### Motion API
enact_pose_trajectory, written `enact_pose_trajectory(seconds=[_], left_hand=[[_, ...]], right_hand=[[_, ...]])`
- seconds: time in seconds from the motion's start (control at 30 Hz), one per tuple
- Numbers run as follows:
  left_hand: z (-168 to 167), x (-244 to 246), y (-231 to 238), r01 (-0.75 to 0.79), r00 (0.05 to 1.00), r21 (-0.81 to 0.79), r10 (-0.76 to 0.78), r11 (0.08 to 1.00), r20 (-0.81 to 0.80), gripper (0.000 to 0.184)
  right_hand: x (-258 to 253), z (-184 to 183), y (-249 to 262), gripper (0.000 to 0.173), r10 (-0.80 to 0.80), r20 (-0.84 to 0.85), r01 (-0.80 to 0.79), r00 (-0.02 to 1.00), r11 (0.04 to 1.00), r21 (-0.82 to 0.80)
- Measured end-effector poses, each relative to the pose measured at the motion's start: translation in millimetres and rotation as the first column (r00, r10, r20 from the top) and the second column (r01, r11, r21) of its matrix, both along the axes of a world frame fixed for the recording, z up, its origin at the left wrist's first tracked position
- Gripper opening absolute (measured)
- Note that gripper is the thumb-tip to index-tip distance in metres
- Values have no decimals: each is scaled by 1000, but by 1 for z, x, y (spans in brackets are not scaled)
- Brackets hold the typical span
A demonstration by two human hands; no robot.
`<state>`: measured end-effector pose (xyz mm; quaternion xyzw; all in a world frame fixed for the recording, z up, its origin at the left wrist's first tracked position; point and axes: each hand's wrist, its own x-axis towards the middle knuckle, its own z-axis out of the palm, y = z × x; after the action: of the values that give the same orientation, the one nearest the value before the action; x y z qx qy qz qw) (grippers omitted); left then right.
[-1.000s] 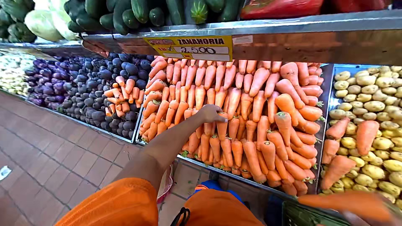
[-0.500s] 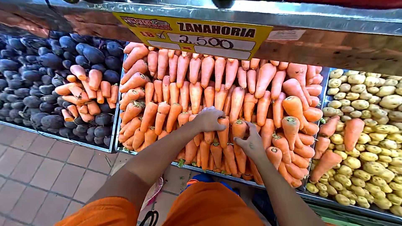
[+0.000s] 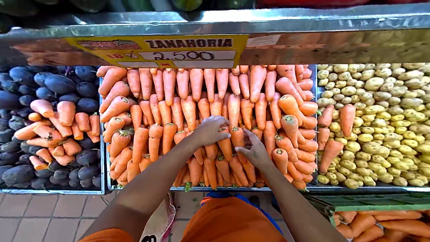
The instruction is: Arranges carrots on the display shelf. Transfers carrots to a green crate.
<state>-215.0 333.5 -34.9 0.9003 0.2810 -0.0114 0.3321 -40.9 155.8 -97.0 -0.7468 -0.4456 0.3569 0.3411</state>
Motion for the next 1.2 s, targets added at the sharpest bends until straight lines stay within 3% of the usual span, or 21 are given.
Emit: enact_pose_trajectory(seconds=[0.1,0.2,0.27,0.33,0.37,0.43,0.47,0.53,0.57,0.63,0.73,0.8,0.87,0.97,1.0,1.07,1.1,1.13,1.2], left_hand=[[11,-1,-18,-115,985,64,105,991,133,42],[33,-7,-63,-142,968,45,129,989,215,43],[27,-7,-102,-155,936,-83,173,984,306,46],[15,-12,-141,-197,902,-312,296,930,314,44],[8,-12,-160,-205,896,-392,333,897,294,43],[-4,-1,-198,-208,902,-486,359,849,240,37],[-5,8,-218,-212,913,-506,354,836,203,34],[-9,36,-252,-201,938,-537,320,819,137,33],[-9,52,-267,-178,956,-544,276,820,103,35],[-5,90,-297,-113,987,-527,157,843,40,36],[5,155,-341,-24,1000,-525,10,851,-29,30],[8,198,-367,20,999,-555,-38,831,-21,24],[8,232,-392,59,996,-588,-85,807,-16,20],[0,272,-428,66,989,-614,-132,787,-63,24],[-5,283,-440,37,987,-626,-126,779,-98,35],[-15,297,-462,-23,978,-664,-120,748,-169,78],[-17,300,-472,-51,980,-695,-97,717,-171,90],[-17,304,-482,-79,988,-737,-43,671,-145,90],[-9,309,-495,-74,997,-821,31,566,-68,69]], right_hand=[[7,9,-28,72,34,25,-35,999,999,27],[12,14,-106,30,-28,175,-9,984,979,204],[24,11,-181,32,-123,300,38,946,961,275],[47,14,-259,28,-252,336,232,908,968,99],[65,5,-301,31,-401,311,421,862,907,2],[110,-45,-391,37,-758,224,788,612,610,-88],[128,-80,-434,40,-868,185,881,461,424,-207],[157,-147,-492,49,-984,66,869,164,113,-482],[166,-172,-506,53,-998,-36,818,43,56,-573],[175,-202,-513,56,-967,-241,766,-85,91,-637],[188,-228,-502,61,-929,-354,782,-111,138,-607],[195,-236,-499,60,-953,-292,809,-81,109,-578],[192,-235,-504,56,-986,-162,853,24,105,-511],[179,-177,-510,49,-968,-90,925,232,249,-288],[177,-148,-509,45,-939,-128,918,319,340,-205],[177,-94,-509,32,-782,-368,837,503,547,-20],[183,-76,-514,32,-702,-444,799,558,599,56],[195,-66,-524,31,-696,-445,804,564,586,103],[222,-63,-559,37,-857,-249,891,452,423,164]])
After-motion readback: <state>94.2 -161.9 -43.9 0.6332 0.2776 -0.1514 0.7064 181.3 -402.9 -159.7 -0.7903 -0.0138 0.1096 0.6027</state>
